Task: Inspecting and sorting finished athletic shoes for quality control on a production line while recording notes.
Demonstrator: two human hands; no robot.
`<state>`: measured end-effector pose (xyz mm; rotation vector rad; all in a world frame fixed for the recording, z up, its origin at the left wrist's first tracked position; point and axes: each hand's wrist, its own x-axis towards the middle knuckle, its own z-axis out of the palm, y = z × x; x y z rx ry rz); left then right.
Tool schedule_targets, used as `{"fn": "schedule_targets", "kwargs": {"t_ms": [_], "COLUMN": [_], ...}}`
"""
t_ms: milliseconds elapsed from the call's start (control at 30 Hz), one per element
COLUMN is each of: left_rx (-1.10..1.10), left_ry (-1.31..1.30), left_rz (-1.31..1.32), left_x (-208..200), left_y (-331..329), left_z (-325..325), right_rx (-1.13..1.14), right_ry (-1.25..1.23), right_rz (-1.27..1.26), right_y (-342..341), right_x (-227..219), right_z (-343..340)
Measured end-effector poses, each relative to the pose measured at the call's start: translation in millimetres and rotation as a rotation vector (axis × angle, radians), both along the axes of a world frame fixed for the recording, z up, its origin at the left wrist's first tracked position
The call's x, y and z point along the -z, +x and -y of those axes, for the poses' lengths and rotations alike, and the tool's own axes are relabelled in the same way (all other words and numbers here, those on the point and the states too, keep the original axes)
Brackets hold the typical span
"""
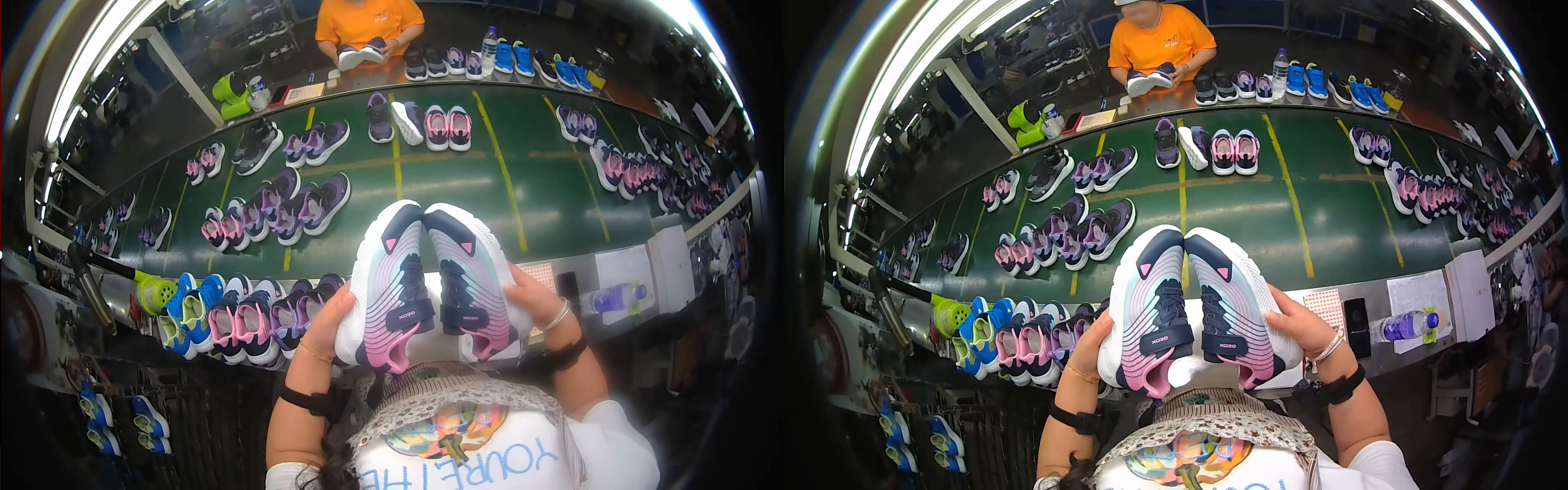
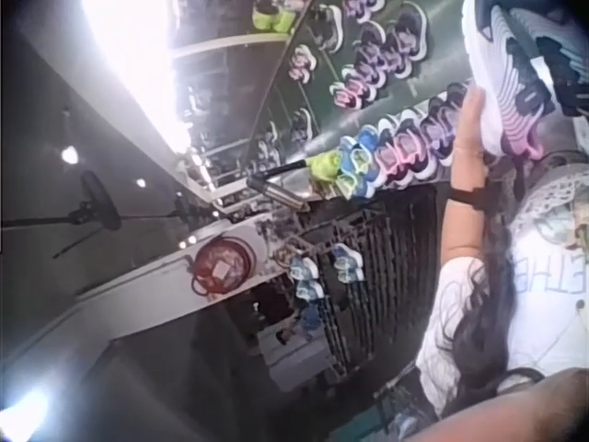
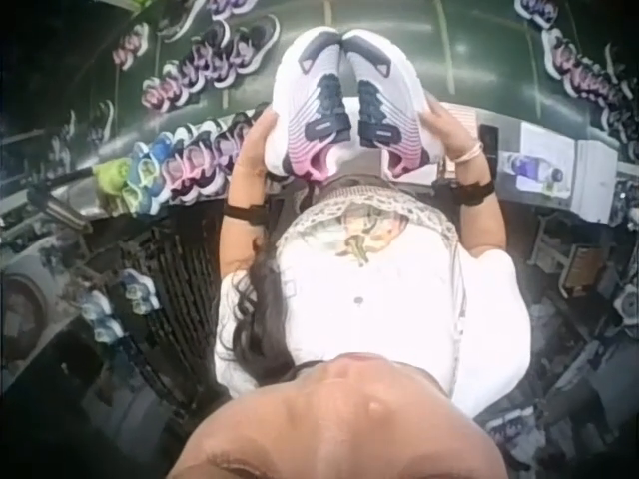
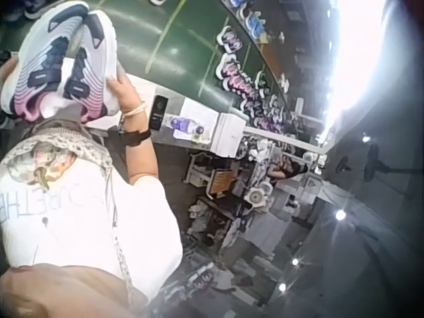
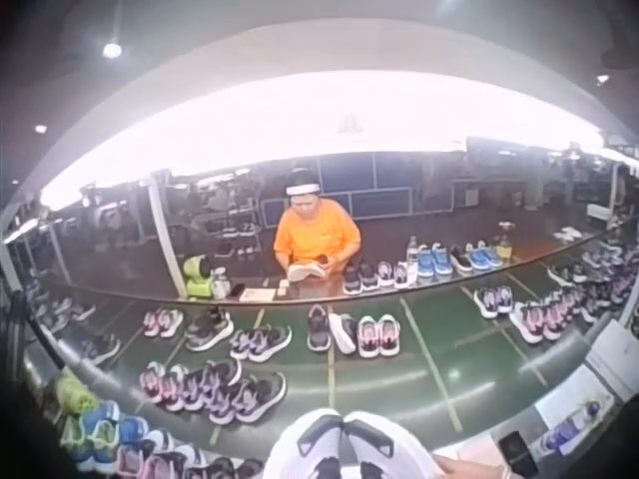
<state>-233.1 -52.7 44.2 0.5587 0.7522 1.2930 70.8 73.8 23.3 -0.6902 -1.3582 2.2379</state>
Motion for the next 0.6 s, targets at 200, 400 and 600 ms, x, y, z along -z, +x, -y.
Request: {"fn": "schedule_targets", "kwargs": {"t_ms": [200,400,600], "left_rx": [-0.025,-0.098,-0.209], "left_ry": [-0.016,-0.069,-0.168], "left_rz": [-0.064,0.214,0.672], "left_x": [5,10,41], "left_y": [3,11,39], "left_z": [-3,-13,-16], "right_rx": [0.033,0.153,0.258], "right_ry": [0.017,-0.334,-0.746], "right_rz": [0.064,-0.208,-0.447], "right_y": [-6,-13,-55], "right_x": [-5,18,34], "right_z": [2,-3,17]}}
